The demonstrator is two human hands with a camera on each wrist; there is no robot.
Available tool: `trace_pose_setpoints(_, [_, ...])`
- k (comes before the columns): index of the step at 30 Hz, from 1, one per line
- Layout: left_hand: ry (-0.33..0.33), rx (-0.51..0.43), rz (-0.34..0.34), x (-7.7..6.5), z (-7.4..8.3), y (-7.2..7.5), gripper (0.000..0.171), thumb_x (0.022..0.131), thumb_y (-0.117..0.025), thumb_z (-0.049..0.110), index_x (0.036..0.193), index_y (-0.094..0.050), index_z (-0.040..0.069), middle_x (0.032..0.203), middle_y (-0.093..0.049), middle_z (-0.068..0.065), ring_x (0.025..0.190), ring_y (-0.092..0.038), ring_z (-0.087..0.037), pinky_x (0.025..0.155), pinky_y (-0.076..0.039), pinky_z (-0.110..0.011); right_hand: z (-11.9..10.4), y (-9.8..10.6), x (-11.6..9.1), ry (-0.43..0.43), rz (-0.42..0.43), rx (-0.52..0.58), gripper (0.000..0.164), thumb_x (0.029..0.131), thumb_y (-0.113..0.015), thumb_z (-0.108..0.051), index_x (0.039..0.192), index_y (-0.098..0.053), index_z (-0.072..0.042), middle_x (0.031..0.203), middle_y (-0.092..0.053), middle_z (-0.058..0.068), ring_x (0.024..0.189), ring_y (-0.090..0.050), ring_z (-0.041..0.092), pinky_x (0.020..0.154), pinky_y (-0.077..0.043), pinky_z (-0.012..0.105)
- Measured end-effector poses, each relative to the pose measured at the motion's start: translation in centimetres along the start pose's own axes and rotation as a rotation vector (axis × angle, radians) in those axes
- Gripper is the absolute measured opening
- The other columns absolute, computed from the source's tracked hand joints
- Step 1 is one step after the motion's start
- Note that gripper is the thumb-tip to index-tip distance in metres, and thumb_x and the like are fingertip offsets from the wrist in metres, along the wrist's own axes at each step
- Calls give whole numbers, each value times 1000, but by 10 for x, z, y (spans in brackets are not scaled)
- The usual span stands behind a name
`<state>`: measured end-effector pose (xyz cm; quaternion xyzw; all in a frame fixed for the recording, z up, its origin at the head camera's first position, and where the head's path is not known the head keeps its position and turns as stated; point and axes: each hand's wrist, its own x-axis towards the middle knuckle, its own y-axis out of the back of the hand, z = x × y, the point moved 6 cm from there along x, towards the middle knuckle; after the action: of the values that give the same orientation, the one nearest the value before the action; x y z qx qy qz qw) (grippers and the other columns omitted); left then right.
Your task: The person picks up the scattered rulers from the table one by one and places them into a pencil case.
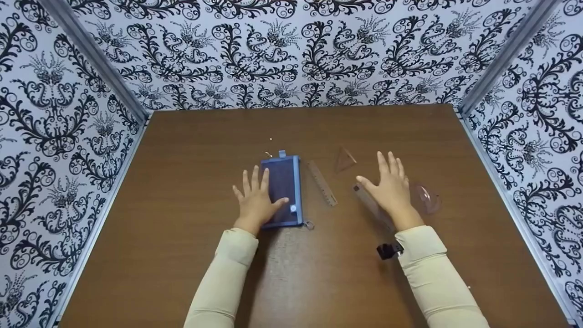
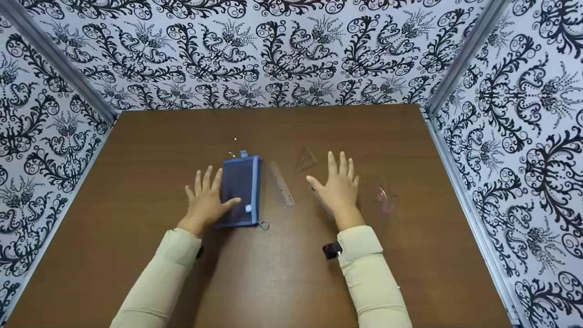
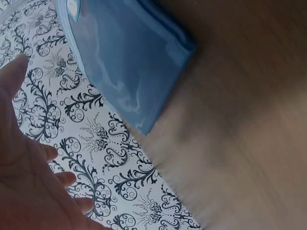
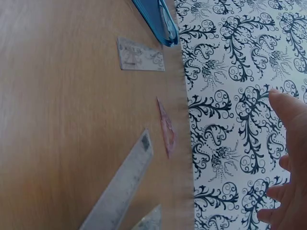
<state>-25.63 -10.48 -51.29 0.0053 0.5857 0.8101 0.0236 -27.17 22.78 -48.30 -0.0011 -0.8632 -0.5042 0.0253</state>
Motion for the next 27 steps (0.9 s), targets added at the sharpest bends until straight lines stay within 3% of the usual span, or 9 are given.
trace_pose_setpoints(11, [24,-1,-34,-2,11,-8,100,81,-59,67,156,-15,17,162,-4,-12,146,7,-38,108,1,-69,-7,-15,1,1,-23,11,96,86,-51,-67,155,-14,-11,160,-6,20,145,-4,44,107,-13,69])
trace_pose_setpoints(19, [39,-26,-36,-3,25,-13,101,80,-61,67,156,-16,18,162,-7,-12,147,1,-38,110,-8,-66,-16,-24,2,1,-27,30,95,87,-54,-64,155,-15,-12,160,-9,20,145,-6,42,106,-17,68])
trace_pose_setpoints(27, [52,-67,2,-6,38,-20,102,77,-67,63,155,-21,15,159,-15,-15,143,-17,-44,107,-21,-65,-19,-35,4,-5,-40,75,96,86,-55,-64,155,-16,-10,160,-10,20,145,-7,42,107,-15,67])
